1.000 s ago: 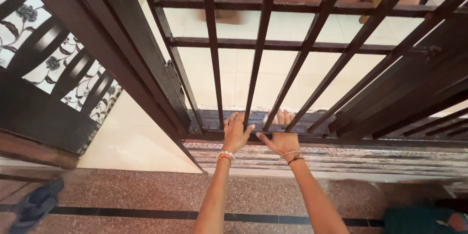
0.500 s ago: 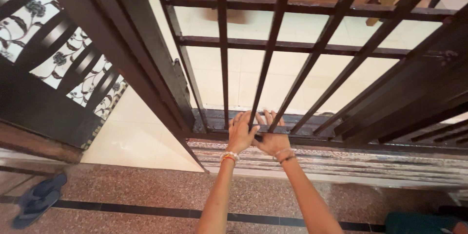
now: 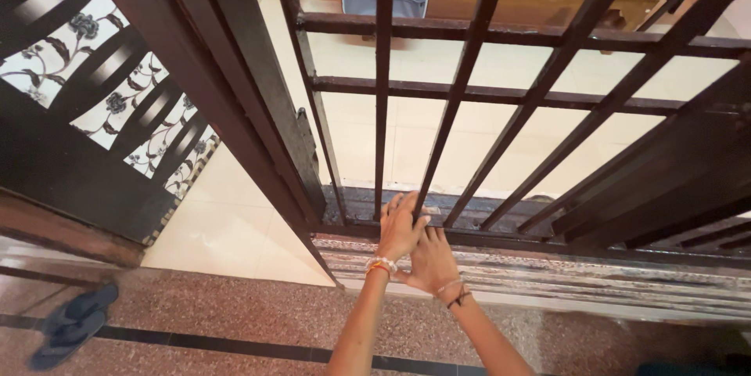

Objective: The person wipes the lower bars of a dark metal gate with a white cloth. They move along the gate, cleaning the horizontal and vertical bars methodically from left to right.

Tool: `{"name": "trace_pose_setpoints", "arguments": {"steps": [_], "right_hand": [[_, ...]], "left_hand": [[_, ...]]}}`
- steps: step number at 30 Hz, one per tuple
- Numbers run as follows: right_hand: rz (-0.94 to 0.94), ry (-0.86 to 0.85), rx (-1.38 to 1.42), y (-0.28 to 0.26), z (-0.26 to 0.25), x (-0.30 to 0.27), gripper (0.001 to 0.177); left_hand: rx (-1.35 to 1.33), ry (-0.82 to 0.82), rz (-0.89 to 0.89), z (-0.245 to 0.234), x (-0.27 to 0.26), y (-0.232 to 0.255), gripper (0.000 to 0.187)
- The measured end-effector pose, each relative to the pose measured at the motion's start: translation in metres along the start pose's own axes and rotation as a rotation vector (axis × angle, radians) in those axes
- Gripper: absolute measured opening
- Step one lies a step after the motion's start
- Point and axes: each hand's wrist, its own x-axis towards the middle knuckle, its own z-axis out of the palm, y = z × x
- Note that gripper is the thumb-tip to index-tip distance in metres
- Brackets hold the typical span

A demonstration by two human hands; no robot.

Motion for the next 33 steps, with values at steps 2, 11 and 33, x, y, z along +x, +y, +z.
{"name": "trace_pose_setpoints", "arguments": {"steps": [2, 11, 33], "right_hand": [[-0.010, -0.033, 0.056, 0.017, 0.021, 0.025, 0.088], [-0.216, 0.464, 0.030, 0.005, 0.047, 0.061, 0.089], [-0.127, 0.122, 0.061, -0.049, 0.041, 0.075, 0.082]], "left_hand": [[0.003, -0.031, 0.002, -0.005, -0.002, 0.002, 0.045], [-0.019, -0.001, 0.010, 0.012, -0.001, -0.018, 0.059], [-0.049, -0.096, -0.143, -0.004, 0.000, 0.001, 0.044]]}}
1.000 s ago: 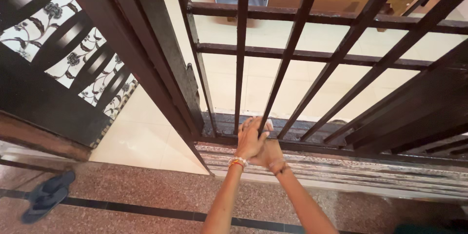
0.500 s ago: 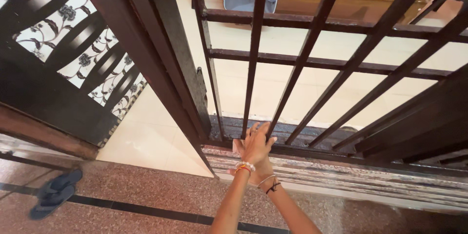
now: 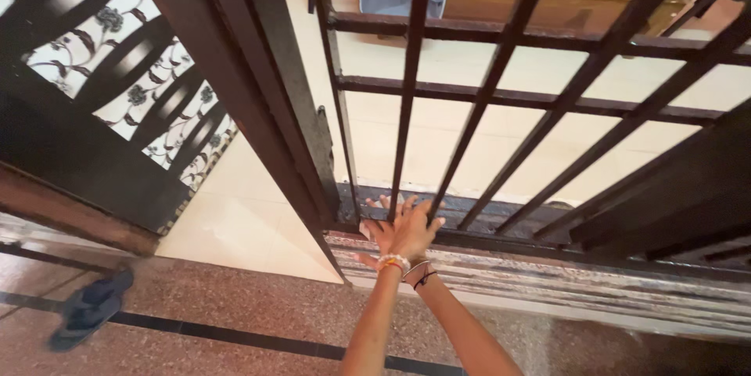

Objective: The person wipes the lower bars of a dark metal gate with a white cloth. They move along the gate, cleaning the horizontal and vertical bars methodically from left to right.

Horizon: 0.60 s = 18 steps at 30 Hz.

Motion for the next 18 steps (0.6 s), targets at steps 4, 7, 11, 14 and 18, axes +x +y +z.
{"name": "trace_pose_setpoints", "arguments": {"steps": [4, 7, 11, 14, 18], "right_hand": [[-0.111, 0.260, 0.099, 0.022, 0.017, -0.031, 0.055], [0.079, 0.019, -0.016, 0.064, 0.015, -0.057, 0.032], [-0.023, 0.402, 0.046, 0.110, -0.010, -0.107, 0.046], [0.141, 0.321, -0.033, 0.134, -0.037, -0.142, 0.055], [0.223, 0.438, -0.073, 0.157, -0.062, -0.182, 0.051]], "left_hand": [[0.022, 0.015, 0.085, 0.008, 0.008, -0.015, 0.043], [0.041, 0.051, 0.145, 0.015, 0.009, -0.021, 0.044], [0.085, 0.040, 0.130, 0.014, 0.008, -0.018, 0.043], [0.088, 0.035, 0.114, 0.011, 0.007, -0.017, 0.043], [0.089, 0.045, 0.140, 0.014, 0.008, -0.017, 0.043]]}}
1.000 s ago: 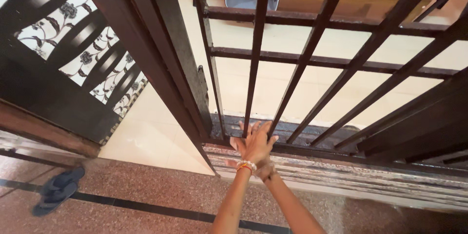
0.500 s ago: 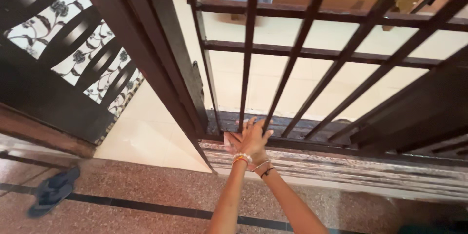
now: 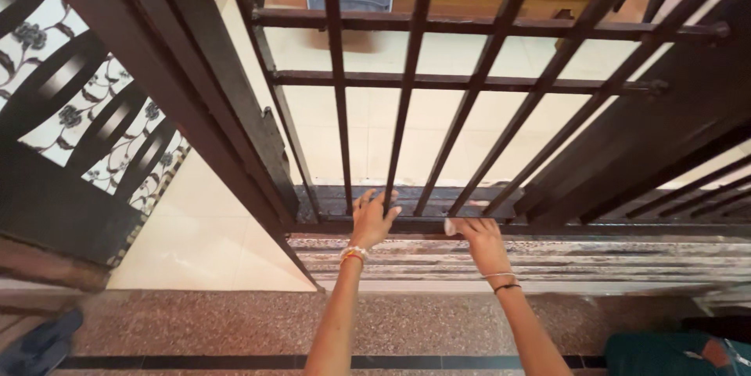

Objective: The person wipes the lower bars of a dark metal gate with a white cloth. They move along the gate, cleaning the horizontal and vertical bars methodically from left to right.

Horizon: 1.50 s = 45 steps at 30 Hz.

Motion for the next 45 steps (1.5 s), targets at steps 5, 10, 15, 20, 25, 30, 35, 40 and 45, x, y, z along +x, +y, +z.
{"name": "trace_pose_setpoints", "arguments": {"steps": [5, 10, 15, 20, 25, 30, 35, 40, 45], "right_hand": [[0.014, 0.125, -0.031, 0.015, -0.015, -0.042, 0.068], [0.472, 0.513, 0.513, 0.007, -0.014, -0.084, 0.039], [0.582, 0.778, 0.702, -0.011, -0.101, -0.010, 0.049], [0.330, 0.975, 0.586, -0.014, -0.182, 0.089, 0.071], [0.522, 0.998, 0.415, -0.008, -0.161, 0.109, 0.058], [0.552, 0.994, 0.169, 0.022, -0.096, 0.095, 0.043], [0.539, 0.920, 0.220, 0.045, -0.045, 0.064, 0.036], [0.676, 0.721, 0.236, 0.046, -0.004, 0.024, 0.038], [0.646, 0.666, 0.443, 0.033, -0.012, -0.017, 0.042]], "left_hand": [[-0.008, -0.025, -0.022, 0.001, 0.001, 0.001, 0.040], [-0.005, -0.029, -0.016, 0.000, 0.001, 0.002, 0.038], [0.014, -0.029, -0.017, 0.001, 0.002, 0.003, 0.036], [0.003, -0.009, -0.004, 0.002, 0.000, 0.003, 0.037], [-0.009, -0.003, -0.016, -0.001, -0.001, 0.007, 0.036], [-0.024, -0.006, -0.023, -0.002, 0.000, 0.010, 0.034], [-0.023, -0.009, -0.030, -0.001, 0.000, 0.009, 0.034], [-0.019, -0.021, -0.034, -0.003, -0.002, 0.011, 0.034], [-0.002, -0.004, -0.012, -0.002, -0.003, 0.010, 0.035]]}}
